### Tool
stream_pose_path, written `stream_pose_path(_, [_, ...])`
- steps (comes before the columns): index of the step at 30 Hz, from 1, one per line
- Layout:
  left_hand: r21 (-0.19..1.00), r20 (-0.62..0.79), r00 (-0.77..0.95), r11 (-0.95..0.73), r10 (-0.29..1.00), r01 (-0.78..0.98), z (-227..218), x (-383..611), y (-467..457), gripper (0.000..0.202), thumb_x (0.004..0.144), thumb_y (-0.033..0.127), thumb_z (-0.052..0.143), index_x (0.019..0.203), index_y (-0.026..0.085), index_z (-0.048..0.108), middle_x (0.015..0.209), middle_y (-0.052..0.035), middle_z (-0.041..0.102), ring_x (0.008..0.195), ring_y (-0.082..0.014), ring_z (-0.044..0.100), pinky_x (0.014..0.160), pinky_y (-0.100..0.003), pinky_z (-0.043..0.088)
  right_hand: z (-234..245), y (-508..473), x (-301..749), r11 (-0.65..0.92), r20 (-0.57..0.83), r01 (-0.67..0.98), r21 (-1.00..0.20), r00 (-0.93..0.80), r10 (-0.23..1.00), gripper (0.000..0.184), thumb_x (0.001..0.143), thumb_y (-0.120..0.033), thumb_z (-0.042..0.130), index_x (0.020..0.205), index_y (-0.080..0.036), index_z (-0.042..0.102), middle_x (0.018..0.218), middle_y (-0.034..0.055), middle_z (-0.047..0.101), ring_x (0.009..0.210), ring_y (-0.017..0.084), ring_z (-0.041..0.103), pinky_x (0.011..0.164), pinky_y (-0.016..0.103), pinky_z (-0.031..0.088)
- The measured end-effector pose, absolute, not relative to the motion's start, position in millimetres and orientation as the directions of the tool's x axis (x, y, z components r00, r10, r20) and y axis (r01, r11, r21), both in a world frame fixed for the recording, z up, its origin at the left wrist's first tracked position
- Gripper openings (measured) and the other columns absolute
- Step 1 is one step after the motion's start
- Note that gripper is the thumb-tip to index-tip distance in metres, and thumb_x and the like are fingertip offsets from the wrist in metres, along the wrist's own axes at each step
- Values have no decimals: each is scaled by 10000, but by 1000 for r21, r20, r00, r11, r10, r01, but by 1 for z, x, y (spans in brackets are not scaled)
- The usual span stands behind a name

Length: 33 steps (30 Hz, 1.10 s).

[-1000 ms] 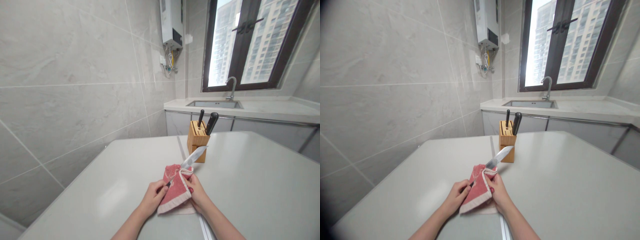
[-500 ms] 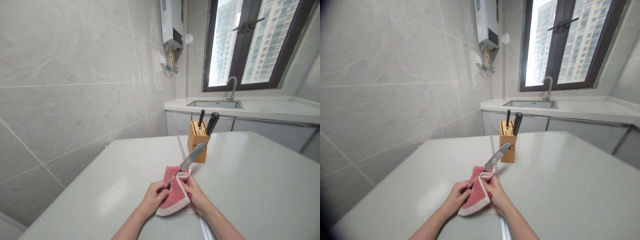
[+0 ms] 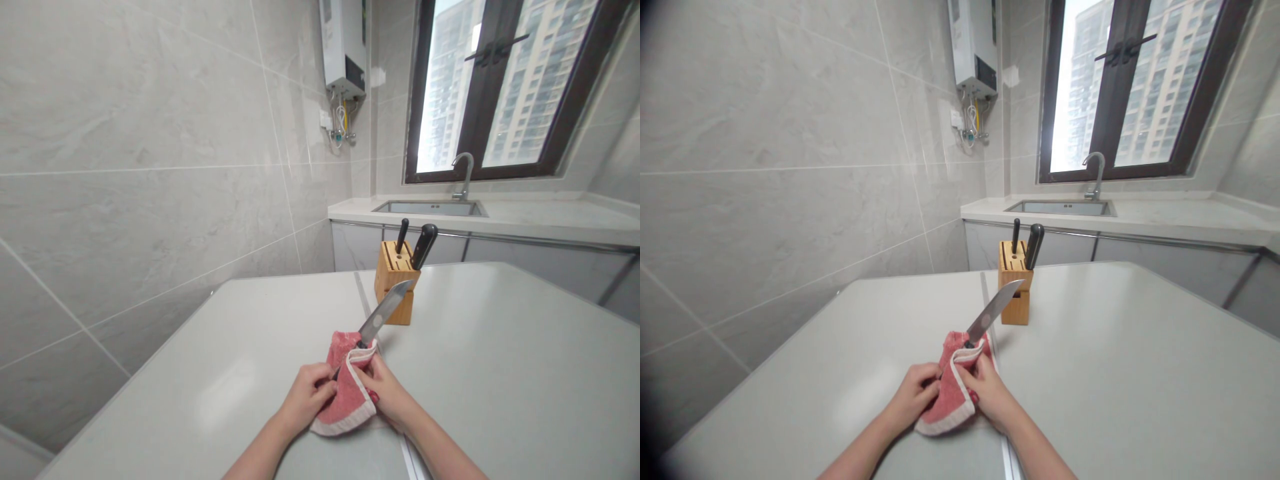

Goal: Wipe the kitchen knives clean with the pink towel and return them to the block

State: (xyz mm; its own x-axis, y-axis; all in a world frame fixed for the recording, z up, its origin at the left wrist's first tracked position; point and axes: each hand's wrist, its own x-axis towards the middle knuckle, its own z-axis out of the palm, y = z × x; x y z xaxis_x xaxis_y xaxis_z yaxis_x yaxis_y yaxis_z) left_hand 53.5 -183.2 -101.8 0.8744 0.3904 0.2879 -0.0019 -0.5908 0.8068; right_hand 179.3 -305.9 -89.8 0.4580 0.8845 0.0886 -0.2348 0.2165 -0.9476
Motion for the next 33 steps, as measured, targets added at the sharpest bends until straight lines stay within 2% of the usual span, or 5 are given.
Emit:
stream_pose_path(5, [807,280,879,-591,386,3,-100,53,-184,206,794,221,491,605,142,518,591,22,448,593,-120,398,570,-212,305,-92,-303,179,223,120,-202,-954,425,897,356,724,-392,659,1004,-201,549,1033,58,638,1029,230,563,933,390,398])
stream_pose_path(10, [798,297,875,-603,381,-8,-102,55,-184,191,787,200,496,606,143,519,595,22,455,595,-118,404,571,-208,307,-90,-304,177,196,85,-234,-952,414,906,376,712,-392,669,1008,-199,539,1047,69,640,1048,245,559,921,408,408])
stream_pose_path(17, [786,322,857,-618,403,-4,-102,54,-184,171,790,187,487,626,146,508,601,28,440,592,-113,391,562,-206,294,-89,-303,178,191,58,-221,-956,495,867,450,651,-489,684,958,-184,562,1026,90,648,1031,267,563,923,431,396])
stream_pose_path(25, [789,331,857,-614,394,-22,-97,52,-187,314,882,358,398,676,148,509,628,11,469,609,-127,400,579,-220,308,-93,-303,179,196,59,-215,-957,517,854,428,682,-505,651,965,-191,579,1031,81,650,991,257,573,899,432,410])
stream_pose_path(33, [843,278,849,-537,449,8,-90,52,-191,404,905,425,332,619,158,435,603,20,424,602,-121,372,579,-218,307,-90,-304,178,206,57,-219,-954,542,838,425,655,-497,680,939,-196,583,1004,75,655,988,260,574,903,428,404])
